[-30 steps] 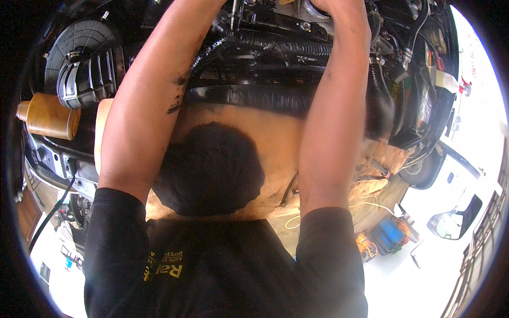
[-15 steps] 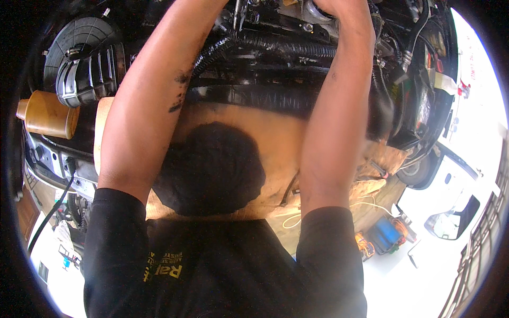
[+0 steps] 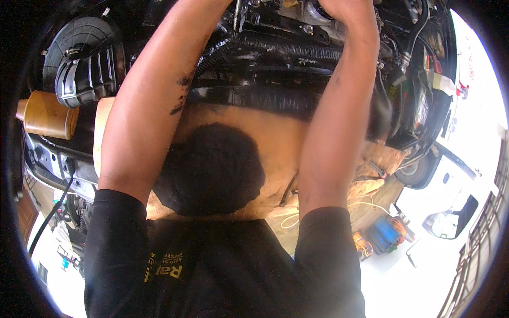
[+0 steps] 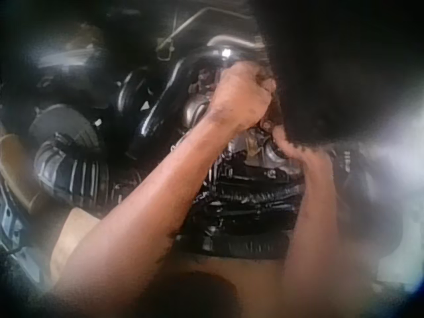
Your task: The person sprays a liquid from a small bottle into the engine bay, then uses a screwdriver to adjust components within the engine. The person continues to manipulate hoses and parts with both hands while another person stands nearby.
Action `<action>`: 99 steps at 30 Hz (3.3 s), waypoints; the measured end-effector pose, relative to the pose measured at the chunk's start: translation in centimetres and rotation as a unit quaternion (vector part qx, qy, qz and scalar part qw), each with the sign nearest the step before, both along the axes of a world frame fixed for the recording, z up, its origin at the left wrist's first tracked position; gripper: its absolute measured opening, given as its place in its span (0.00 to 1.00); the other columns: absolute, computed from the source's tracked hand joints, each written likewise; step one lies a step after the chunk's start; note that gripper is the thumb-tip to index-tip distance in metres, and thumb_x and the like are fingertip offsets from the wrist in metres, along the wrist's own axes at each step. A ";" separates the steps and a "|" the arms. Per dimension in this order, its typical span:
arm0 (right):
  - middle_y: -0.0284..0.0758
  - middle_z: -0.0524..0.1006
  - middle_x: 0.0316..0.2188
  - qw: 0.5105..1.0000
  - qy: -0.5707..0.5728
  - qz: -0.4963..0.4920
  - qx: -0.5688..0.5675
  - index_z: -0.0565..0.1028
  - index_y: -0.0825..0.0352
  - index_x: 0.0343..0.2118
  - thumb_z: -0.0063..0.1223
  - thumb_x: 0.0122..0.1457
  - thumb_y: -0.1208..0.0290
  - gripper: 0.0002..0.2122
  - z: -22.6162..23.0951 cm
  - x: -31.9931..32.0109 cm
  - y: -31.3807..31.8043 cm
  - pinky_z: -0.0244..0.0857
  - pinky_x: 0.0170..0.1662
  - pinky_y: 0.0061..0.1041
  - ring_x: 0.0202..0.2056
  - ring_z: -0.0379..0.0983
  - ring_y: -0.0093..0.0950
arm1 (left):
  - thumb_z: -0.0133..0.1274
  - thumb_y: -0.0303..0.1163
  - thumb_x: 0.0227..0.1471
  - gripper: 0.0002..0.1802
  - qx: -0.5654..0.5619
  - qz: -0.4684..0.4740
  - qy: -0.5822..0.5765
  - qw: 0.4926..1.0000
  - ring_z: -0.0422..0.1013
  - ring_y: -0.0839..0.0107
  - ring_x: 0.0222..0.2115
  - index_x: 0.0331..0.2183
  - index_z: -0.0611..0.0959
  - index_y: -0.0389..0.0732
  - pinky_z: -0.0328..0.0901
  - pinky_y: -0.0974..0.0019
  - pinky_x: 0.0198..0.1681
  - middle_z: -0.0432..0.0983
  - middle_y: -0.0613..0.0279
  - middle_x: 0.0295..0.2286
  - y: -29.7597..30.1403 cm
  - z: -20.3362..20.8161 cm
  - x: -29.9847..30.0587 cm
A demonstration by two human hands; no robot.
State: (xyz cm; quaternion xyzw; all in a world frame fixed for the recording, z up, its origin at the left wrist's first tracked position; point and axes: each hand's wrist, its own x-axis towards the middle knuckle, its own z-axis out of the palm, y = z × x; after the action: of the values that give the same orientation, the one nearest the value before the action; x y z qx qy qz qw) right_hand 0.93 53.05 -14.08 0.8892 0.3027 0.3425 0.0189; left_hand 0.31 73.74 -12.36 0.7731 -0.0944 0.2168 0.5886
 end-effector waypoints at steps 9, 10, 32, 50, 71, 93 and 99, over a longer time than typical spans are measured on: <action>0.47 0.83 0.37 0.997 0.036 -0.063 0.009 0.83 0.67 0.41 0.58 0.50 0.70 0.15 0.8 -0.8 1.0 0.71 0.50 0.46 0.41 0.79 0.47 | 0.62 0.34 0.59 0.15 0.018 0.008 0.008 1.000 0.80 0.40 0.48 0.41 0.89 0.32 0.73 0.48 0.55 0.84 0.34 0.41 0.3 0.0 0.5; 0.47 0.83 0.37 0.991 0.076 -0.108 0.022 0.83 0.67 0.41 0.58 0.50 0.70 0.15 1.2 -1.3 1.5 0.71 0.50 0.47 0.41 0.79 0.47 | 0.61 0.33 0.59 0.15 0.029 0.005 0.010 1.000 0.80 0.40 0.48 0.41 0.89 0.32 0.73 0.48 0.55 0.84 0.34 0.41 0.5 0.0 0.5; 0.46 0.87 0.39 0.931 0.332 -0.128 0.082 0.87 0.68 0.42 0.64 0.55 0.70 0.13 4.0 -1.9 4.9 0.74 0.49 0.39 0.41 0.83 0.40 | 0.60 0.40 0.60 0.18 0.068 0.019 0.034 0.997 0.81 0.40 0.48 0.42 0.89 0.33 0.74 0.47 0.55 0.84 0.33 0.43 0.9 -1.5 2.0; 0.42 0.87 0.31 0.903 0.400 -0.080 0.137 0.87 0.70 0.37 0.69 0.55 0.75 0.08 3.6 -1.2 5.2 0.75 0.40 0.33 0.33 0.83 0.30 | 0.66 0.39 0.55 0.18 0.127 0.060 0.093 0.986 0.83 0.44 0.47 0.40 0.91 0.35 0.76 0.50 0.52 0.85 0.36 0.42 2.4 -0.2 2.0; 0.43 0.87 0.35 0.906 0.393 -0.118 0.098 0.85 0.70 0.42 0.67 0.58 0.73 0.10 4.0 -2.1 5.8 0.74 0.46 0.36 0.39 0.83 0.34 | 0.66 0.44 0.54 0.22 0.091 0.020 0.120 0.988 0.84 0.47 0.45 0.39 0.91 0.33 0.76 0.52 0.51 0.87 0.39 0.39 3.1 0.1 1.0; 0.45 0.86 0.38 0.907 0.392 -0.056 0.141 0.84 0.72 0.42 0.62 0.55 0.79 0.11 3.1 -1.0 4.9 0.73 0.47 0.36 0.40 0.82 0.35 | 0.61 0.44 0.58 0.22 0.115 0.049 0.097 0.987 0.82 0.41 0.47 0.38 0.90 0.32 0.76 0.50 0.53 0.85 0.34 0.39 3.0 -0.3 1.7; 0.46 0.86 0.39 0.919 0.367 -0.055 0.131 0.84 0.73 0.43 0.61 0.54 0.80 0.13 2.8 -1.2 4.8 0.73 0.48 0.36 0.41 0.82 0.37 | 0.60 0.43 0.58 0.22 0.119 0.073 0.076 0.987 0.81 0.40 0.49 0.40 0.90 0.31 0.75 0.49 0.55 0.84 0.32 0.41 2.4 -0.8 2.0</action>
State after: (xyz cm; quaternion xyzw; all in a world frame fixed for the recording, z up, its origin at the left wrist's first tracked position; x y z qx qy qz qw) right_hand -0.32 57.80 -11.26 0.9624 0.1910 0.0272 -0.1913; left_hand 2.33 76.18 -13.18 0.8565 -0.0179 0.1873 0.4807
